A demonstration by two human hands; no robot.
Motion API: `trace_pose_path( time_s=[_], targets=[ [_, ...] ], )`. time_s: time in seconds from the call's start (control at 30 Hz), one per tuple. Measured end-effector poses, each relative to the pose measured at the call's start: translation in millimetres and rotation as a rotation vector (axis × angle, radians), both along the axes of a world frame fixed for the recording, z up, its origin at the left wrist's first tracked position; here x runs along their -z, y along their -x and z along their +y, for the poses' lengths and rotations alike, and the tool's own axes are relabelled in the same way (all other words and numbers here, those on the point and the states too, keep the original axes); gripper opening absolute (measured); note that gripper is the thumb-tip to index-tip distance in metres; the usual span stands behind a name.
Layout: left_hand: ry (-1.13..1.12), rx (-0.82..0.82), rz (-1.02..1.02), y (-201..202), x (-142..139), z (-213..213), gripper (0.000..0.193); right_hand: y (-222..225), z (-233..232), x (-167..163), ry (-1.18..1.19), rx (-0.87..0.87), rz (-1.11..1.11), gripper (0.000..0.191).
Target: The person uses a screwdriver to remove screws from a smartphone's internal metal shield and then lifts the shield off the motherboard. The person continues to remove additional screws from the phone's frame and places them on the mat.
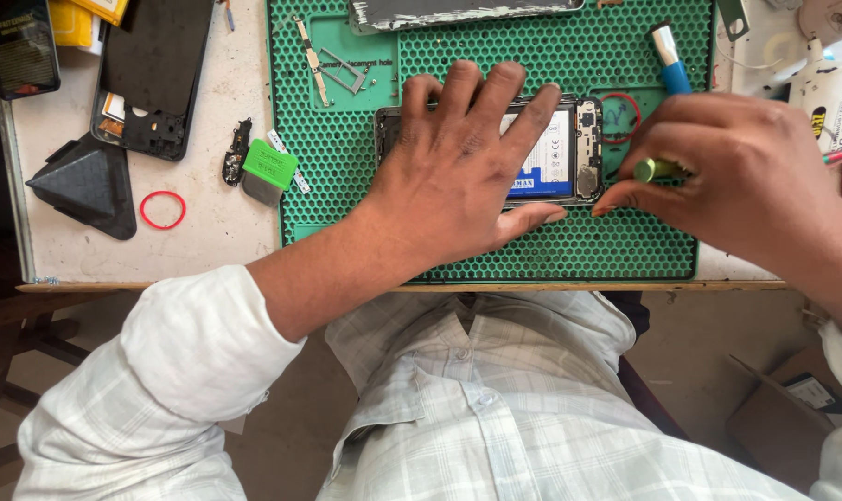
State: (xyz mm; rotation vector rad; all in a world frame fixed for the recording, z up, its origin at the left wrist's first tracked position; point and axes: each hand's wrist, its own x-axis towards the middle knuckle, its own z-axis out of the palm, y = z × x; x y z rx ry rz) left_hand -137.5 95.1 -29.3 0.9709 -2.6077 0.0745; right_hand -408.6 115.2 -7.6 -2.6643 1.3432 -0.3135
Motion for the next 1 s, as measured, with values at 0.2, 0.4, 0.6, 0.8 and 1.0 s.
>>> trace_pose_path(
  time_s=[0.2,0.4,0.6,0.8,1.0],
  targets=[
    [-0.038,-0.001,0.026,9.3,4.0,-1.8,0.094,-6.2,18.7,0.4,0.07,0.016,-0.059,0.019],
    [0.034,0.018,-0.003,8.9,9.5,-1.2,0.095,-11.2,33.8,6.5,0.078,0.102,-0.146,0.023],
    [0.109,0.026,-0.029,5.7,12.6,-0.1,0.096,-8.7,41.4,19.0,0.066,0.143,-0.26,0.024],
    [0.083,0.008,-0.071,8.5,13.8,1.3,0.097,-10.4,41.1,17.6,0.083,0.116,-0.322,0.027],
    [0.114,0.01,-0.059,8.8,14.3,2.1,0.095,-13.5,39.7,16.8,0.044,0.125,-0.39,0.026]
  ],
)
